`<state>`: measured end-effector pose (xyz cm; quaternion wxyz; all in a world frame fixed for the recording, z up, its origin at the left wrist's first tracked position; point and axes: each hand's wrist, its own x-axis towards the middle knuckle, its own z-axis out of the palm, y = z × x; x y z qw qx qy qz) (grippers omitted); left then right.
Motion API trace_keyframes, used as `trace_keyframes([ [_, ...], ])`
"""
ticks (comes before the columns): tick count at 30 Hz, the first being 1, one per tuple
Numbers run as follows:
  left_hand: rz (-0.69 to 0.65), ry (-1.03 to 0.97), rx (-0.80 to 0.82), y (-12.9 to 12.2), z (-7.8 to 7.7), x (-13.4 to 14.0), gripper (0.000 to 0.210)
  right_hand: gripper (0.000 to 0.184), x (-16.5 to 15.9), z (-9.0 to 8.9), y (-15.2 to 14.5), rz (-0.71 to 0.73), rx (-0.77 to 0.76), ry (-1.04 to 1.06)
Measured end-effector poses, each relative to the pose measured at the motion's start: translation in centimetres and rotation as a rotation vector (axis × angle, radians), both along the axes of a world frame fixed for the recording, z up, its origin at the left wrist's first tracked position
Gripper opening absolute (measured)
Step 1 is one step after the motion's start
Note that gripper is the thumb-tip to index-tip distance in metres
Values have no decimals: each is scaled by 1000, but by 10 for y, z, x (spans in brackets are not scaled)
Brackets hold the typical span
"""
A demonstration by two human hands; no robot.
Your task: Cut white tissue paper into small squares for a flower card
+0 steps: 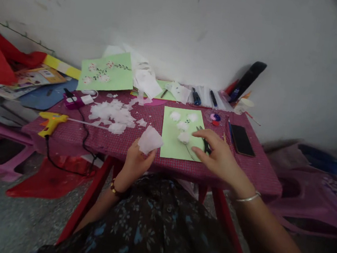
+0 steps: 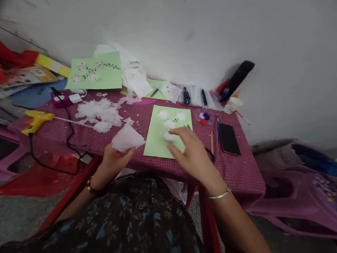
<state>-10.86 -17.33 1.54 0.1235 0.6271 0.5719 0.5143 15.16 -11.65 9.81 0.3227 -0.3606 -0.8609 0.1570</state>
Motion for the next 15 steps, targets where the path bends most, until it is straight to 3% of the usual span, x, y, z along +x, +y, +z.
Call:
trace_keyframes([
  [2, -23, 74, 30, 0, 0, 2, 20, 36, -38, 26, -6, 270, 73, -24],
  [4, -43, 96, 64, -2, 3, 1, 20, 35, -69, 45, -8, 432, 124, -134],
  [9, -58, 0, 42, -5, 8, -5, 10, 16, -110, 56, 3, 558, 223, -381],
  [12, -120, -343, -95, -5, 9, -4, 15, 4, -121, 50, 19, 557, 111, -429],
  [15, -258, -891, -281, -4, 8, -4, 34, 10, -129, 40, 45, 475, -180, -318],
])
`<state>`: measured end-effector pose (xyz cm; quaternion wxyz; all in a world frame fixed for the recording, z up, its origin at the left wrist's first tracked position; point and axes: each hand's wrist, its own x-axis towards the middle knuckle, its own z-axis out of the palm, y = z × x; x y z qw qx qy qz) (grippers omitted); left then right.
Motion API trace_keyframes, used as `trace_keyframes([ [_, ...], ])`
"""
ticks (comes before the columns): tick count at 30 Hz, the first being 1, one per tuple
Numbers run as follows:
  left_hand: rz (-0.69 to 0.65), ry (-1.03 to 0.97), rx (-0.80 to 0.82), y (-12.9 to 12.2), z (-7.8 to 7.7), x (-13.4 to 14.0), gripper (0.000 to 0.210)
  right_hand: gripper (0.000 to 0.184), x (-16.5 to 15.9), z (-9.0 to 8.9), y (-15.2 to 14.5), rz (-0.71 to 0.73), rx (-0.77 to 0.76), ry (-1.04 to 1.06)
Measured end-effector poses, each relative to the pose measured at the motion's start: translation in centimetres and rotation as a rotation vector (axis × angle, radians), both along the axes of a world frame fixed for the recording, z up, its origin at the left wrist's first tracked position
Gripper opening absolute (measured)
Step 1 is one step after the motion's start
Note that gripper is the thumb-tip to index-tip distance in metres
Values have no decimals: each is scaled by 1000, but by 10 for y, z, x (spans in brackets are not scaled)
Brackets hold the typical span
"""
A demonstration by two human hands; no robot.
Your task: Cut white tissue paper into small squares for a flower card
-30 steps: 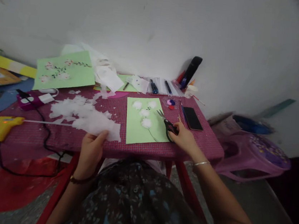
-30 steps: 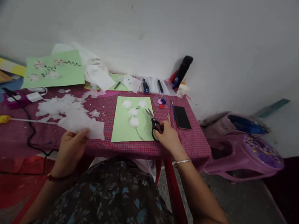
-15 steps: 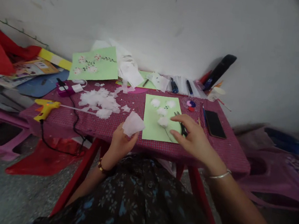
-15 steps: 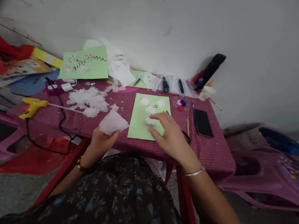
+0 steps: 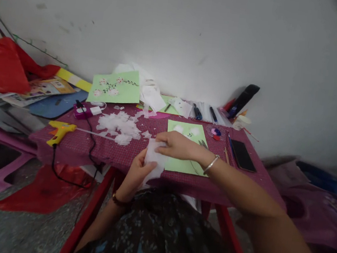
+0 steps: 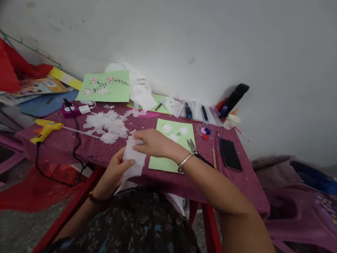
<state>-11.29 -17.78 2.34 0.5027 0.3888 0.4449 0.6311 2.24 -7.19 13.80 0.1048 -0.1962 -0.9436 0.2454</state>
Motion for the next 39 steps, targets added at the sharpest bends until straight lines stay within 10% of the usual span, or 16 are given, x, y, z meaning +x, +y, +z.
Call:
trace_keyframes([
  [5, -106, -335, -29, 11, -3, -15, 58, 14, -4, -21, 45, -190, -290, 188],
  [15, -162, 229, -31, 53, -4, -53, 61, 10, 30, -26, 71, -380, -295, 446],
  [24, 299, 678, 138, 85, 21, -68, 45, 11, 35, -8, 69, -388, -390, 433],
  [27, 113, 628, 280, 109, 50, -48, 60, 13, 32, 8, 61, -314, -380, 405],
  [32, -669, 268, 170, 137, 88, -22, 52, 18, 50, 38, 52, -255, -342, 395],
  [39, -438, 15, 178, 106, 66, -17, 27, 25, 83, 28, 42, -392, -355, 557],
])
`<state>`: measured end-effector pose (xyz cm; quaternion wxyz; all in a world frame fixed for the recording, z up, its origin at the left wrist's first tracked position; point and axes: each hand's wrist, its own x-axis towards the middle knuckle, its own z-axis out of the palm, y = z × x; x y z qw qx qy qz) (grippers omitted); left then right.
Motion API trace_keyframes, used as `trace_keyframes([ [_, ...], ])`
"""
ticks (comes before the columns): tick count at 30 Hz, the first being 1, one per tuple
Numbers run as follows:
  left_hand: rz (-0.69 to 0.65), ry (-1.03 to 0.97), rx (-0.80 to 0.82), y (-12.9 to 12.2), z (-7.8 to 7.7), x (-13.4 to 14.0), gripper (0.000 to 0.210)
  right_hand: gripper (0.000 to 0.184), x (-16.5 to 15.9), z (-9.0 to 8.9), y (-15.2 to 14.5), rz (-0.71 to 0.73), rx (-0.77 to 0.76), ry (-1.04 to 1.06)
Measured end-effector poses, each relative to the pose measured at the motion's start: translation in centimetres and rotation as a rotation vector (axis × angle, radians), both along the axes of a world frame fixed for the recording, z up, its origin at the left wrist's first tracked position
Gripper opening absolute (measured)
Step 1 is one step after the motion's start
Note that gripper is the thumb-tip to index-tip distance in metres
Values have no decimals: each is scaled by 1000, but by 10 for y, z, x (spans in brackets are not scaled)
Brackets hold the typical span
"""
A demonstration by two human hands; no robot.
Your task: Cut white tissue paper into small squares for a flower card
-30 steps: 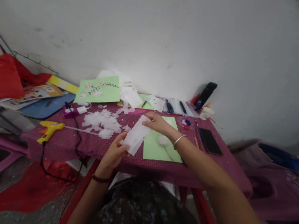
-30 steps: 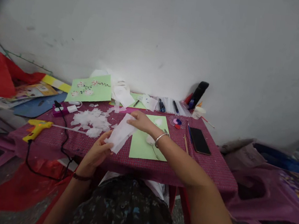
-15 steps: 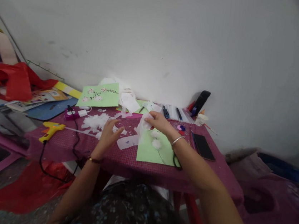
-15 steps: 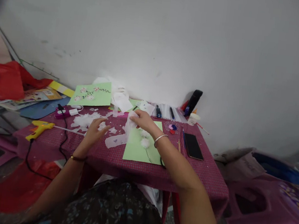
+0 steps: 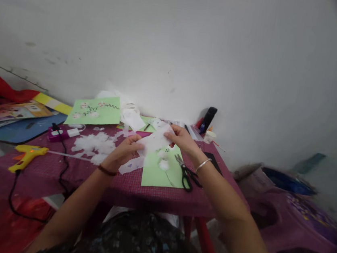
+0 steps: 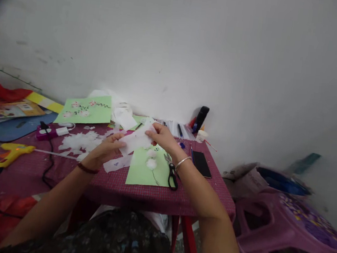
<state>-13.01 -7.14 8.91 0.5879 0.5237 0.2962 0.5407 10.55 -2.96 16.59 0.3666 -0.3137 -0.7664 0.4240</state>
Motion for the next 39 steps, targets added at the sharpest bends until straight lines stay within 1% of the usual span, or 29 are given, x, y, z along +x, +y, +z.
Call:
trace_keyframes([
  [3, 248, -134, 27, -24, 1, 5, 26, 28, 1, -23, -14, -50, -94, 124],
  [5, 377, -148, 59, -41, 6, 8, 23, 30, 0, -37, -26, -50, -165, 207],
  [9, 504, -44, 95, -74, 15, 9, 12, 32, 3, -52, -48, -21, -247, 324],
  [10, 515, -30, 90, -81, 17, 8, 10, 33, 5, -55, -52, -11, -255, 346],
  [12, 490, -31, 67, -95, 20, 7, 10, 30, 10, -57, -60, 16, -253, 372],
  [14, 425, -40, 90, -104, 24, 7, 11, 25, 16, -59, -66, 48, -247, 377],
  [16, 345, -43, 146, -111, 27, 7, 10, 21, 21, -59, -72, 83, -249, 376],
  [19, 276, -45, 182, -118, 29, 6, 10, 24, 26, -56, -80, 137, -265, 395],
  [22, 260, -41, 201, -122, 28, 3, 13, 28, 27, -53, -86, 184, -267, 427],
  [24, 241, -51, 233, -123, 28, 1, 16, 25, 28, -51, -90, 219, -259, 434],
  [26, 197, -74, 260, -123, 28, 0, 26, 21, 29, -49, -94, 240, -225, 419],
  [28, 173, -107, 278, -121, 28, 2, 33, 18, 30, -48, -96, 230, -153, 375],
  [30, 223, -143, 241, -118, 27, 6, 25, 17, 30, -47, -98, 206, -68, 311],
  [32, 331, -167, 158, -115, 26, 11, 16, 18, 30, -48, -97, 192, 0, 248],
  [35, 465, -206, 60, -110, 24, 13, 30, 20, 27, -51, -94, 200, 29, 198],
  [37, 495, -256, 37, -106, 22, 11, 41, 20, 25, -54, -93, 213, -5, 195],
  [39, 521, -345, 16, -101, 17, 10, 45, 19, 21, -57, -91, 210, -74, 195],
])
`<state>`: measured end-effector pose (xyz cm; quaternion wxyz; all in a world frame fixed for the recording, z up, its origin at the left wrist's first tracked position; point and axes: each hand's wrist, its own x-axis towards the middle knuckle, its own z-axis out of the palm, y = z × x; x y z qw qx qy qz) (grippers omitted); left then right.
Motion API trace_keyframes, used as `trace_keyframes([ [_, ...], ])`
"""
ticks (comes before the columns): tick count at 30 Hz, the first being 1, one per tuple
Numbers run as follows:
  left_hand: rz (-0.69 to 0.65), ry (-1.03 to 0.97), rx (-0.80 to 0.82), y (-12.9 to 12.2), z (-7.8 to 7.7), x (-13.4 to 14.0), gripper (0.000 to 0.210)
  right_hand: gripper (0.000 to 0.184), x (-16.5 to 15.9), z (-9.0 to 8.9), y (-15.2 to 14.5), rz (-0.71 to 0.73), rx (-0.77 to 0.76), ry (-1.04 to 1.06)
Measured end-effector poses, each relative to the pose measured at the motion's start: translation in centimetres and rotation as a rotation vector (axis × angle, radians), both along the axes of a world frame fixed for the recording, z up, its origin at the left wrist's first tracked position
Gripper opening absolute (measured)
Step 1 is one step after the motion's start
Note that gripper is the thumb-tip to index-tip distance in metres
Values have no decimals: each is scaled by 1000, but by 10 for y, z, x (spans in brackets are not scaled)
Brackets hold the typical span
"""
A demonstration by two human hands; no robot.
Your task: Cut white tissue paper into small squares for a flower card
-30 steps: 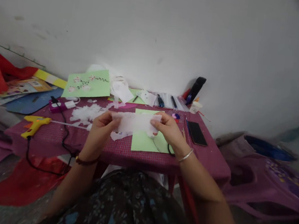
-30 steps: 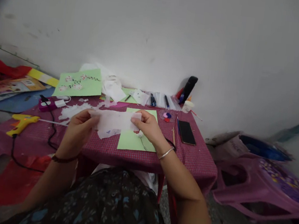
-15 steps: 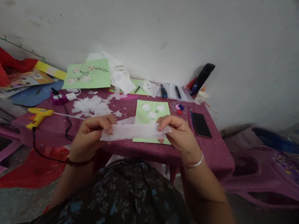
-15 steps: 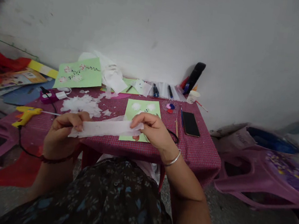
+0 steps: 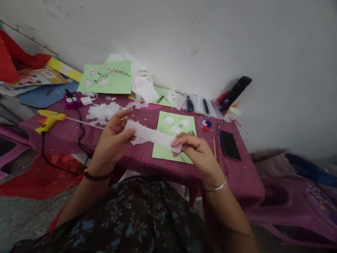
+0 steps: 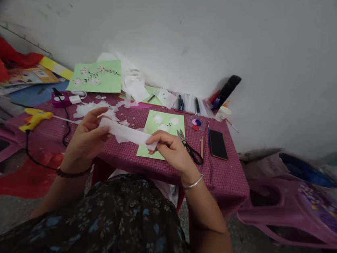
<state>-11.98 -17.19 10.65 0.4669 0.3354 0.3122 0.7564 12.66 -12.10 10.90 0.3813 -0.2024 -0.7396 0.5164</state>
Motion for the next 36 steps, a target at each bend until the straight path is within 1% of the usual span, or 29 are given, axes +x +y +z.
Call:
trace_keyframes([
  [1, 16, -69, -7, 3, -4, 1, 39, 18, -3, -2, 1, -7, -39, -2],
  [2, 13, -148, -32, 5, -10, 4, 29, 17, -6, -4, 3, -19, -76, -4],
  [3, -25, -232, -79, 7, -17, 8, 20, 17, -10, -7, 5, -30, -110, -9],
  [4, -91, -310, -137, 9, -26, 13, 26, 17, -14, -11, 7, -36, -136, -15],
  [6, -328, -399, -290, 10, -44, 26, 58, 16, -22, -20, 13, -42, -160, -38],
  [7, -417, -402, -326, 10, -52, 32, 70, 16, -25, -25, 16, -46, -157, -62],
  [8, -480, -397, -342, 11, -59, 36, 77, 17, -27, -30, 18, -51, -148, -95],
  [10, -518, -385, -344, 12, -68, 39, 83, 20, -28, -38, 21, -66, -120, -165],
  [11, -510, -387, -344, 13, -70, 38, 81, 21, -27, -41, 22, -68, -107, -195],
  [13, -474, -405, -358, 15, -70, 32, 71, 24, -24, -44, 21, -59, -85, -236],
  [17, -418, -406, -419, 16, -71, 23, 35, 28, -18, -45, 18, -41, -32, -279],
  [19, -378, -371, -443, 16, -73, 25, 23, 29, -18, -44, 17, -38, 2, -297],
  [23, -276, -266, -439, 14, -77, 32, 22, 32, -20, -42, 12, -30, 83, -332],
  [26, -228, -247, -407, 15, -75, 30, 24, 36, -8, -42, 12, -33, 136, -369],
  [27, -203, -261, -387, 15, -74, 27, 24, 38, 1, -43, 13, -64, 144, -386],
  [28, -168, -279, -364, 17, -73, 23, 24, 40, 13, -46, 15, -133, 153, -410],
  [29, -131, -298, -343, 18, -72, 18, 23, 41, 27, -50, 16, -233, 167, -451],
  [30, -92, -322, -332, 20, -70, 13, 22, 42, 43, -56, 18, -364, 195, -514],
  [31, -55, -348, -332, 22, -69, 8, 21, 41, 59, -62, 20, -517, 240, -603],
  [32, -23, -377, -341, 23, -68, 4, 21, 41, 75, -69, 21, -623, 283, -728],
  [33, -2, -404, -358, 23, -66, 0, 21, 41, 88, -76, 22, -691, 316, -849],
  [34, 4, -428, -382, 23, -65, -3, 20, 43, 99, -82, 23, -722, 333, -951],
  [36, -5, -469, -444, 22, -61, -6, 19, 47, 110, -93, 24, -737, 366, -1077],
])
